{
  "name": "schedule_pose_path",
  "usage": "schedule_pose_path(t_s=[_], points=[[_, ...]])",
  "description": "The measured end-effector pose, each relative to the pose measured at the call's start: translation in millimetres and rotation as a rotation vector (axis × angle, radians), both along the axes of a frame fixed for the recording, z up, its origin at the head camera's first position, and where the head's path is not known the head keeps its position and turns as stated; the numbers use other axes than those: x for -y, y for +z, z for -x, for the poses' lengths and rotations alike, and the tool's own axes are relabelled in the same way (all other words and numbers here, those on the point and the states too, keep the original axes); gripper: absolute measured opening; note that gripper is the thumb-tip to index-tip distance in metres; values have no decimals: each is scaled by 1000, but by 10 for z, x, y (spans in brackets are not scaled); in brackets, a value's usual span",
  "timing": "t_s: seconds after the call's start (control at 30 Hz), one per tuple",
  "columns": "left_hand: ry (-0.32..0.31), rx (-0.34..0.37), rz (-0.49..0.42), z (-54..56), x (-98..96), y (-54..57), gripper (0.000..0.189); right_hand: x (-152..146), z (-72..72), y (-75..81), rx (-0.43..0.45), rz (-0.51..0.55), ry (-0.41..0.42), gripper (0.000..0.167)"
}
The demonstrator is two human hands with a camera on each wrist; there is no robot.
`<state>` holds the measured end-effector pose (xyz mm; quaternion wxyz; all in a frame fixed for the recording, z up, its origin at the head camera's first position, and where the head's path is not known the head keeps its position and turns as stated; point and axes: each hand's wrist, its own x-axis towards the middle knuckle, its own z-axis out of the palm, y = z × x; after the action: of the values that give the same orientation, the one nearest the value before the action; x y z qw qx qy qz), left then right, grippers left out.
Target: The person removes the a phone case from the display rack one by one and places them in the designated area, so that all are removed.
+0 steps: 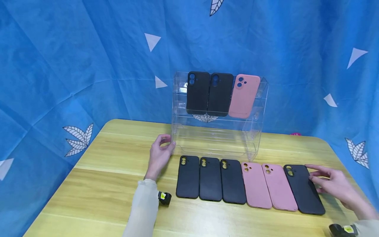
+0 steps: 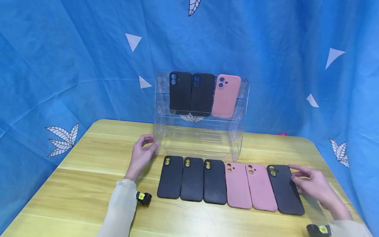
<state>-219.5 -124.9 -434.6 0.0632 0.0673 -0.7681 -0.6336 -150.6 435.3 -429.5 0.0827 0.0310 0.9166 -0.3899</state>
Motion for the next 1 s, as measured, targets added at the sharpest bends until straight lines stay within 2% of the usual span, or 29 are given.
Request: schedule_pose_path(t_s=[0.17, 0.37, 0.5, 0.6, 0.77, 0.87, 1.0], points=[[5, 1, 3, 0, -5, -3, 33, 7, 3, 4, 6, -23, 7, 41], [6, 9, 9, -7, -16, -1, 33, 33, 13, -38, -51, -114, 17, 48], [5, 6, 10, -14, -21, 1, 33, 50, 1, -51, -98, -152, 22, 46], [5, 4, 11, -16, -25, 3, 33, 78, 2, -31, -167, -234, 20, 41], [5, 10, 17, -18, -30, 9, 33, 172, 44, 30, -340, -374, 36, 30], [2, 15, 21, -20, -25, 13, 34, 275, 78, 76, -411, -358, 25, 28], [-3, 12, 22, -18, -10, 22, 34, 469, 157, 159, -452, -309, -19, 30]])
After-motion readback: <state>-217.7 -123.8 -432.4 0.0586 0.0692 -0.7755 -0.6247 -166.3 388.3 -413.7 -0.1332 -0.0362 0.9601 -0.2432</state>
